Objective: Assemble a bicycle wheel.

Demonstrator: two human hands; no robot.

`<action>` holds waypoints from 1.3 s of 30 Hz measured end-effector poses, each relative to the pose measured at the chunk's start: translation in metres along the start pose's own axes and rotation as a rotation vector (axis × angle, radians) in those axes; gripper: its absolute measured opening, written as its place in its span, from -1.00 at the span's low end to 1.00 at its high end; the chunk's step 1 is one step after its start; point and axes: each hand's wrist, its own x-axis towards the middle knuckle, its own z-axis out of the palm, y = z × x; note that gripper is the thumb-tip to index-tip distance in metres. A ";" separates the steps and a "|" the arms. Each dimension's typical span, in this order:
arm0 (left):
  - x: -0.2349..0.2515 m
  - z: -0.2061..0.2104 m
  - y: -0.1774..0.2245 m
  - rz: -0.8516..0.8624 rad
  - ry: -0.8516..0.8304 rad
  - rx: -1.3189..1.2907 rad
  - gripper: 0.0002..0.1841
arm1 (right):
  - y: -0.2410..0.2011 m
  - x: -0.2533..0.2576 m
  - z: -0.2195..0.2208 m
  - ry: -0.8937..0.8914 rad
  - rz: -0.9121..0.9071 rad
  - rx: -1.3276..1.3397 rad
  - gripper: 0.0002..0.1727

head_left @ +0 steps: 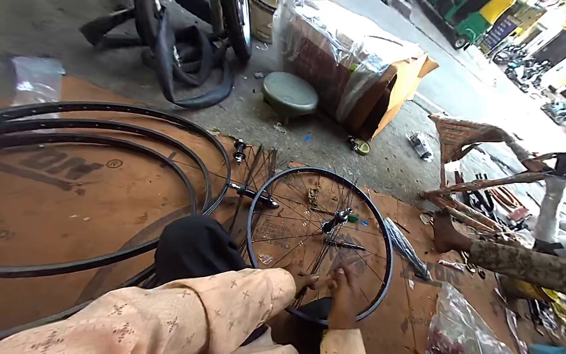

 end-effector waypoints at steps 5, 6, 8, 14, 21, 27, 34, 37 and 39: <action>0.023 0.002 -0.014 0.002 -0.069 0.070 -0.52 | 0.028 0.029 0.020 -0.033 0.152 -0.003 -0.58; 0.029 0.002 -0.020 0.025 -0.075 0.077 -0.51 | 0.026 0.034 0.024 -0.016 0.174 0.023 -0.58; 0.037 0.004 -0.030 0.056 -0.057 0.067 -0.51 | 0.018 0.040 0.027 -0.003 0.197 0.070 -0.60; 0.045 -0.001 -0.038 0.016 -0.057 0.108 -0.44 | 0.013 0.046 0.024 -0.061 0.263 0.103 -0.69; 0.040 -0.007 -0.017 0.026 -0.001 0.095 -0.39 | 0.012 0.047 0.025 -0.071 0.289 0.114 -0.73; 0.020 -0.008 0.012 0.079 0.127 0.064 -0.57 | 0.008 0.050 0.022 -0.083 0.325 0.124 -0.74; -0.006 -0.015 0.043 -0.055 0.075 0.038 -0.59 | 0.017 0.053 0.021 -0.108 0.349 0.167 -0.94; -0.010 -0.015 0.048 -0.073 0.076 0.008 -0.62 | 0.020 0.051 0.022 -0.111 0.350 0.204 -0.85; -0.006 -0.012 0.048 -0.099 0.102 -0.035 -0.65 | 0.023 0.050 0.021 -0.115 0.348 0.218 -0.81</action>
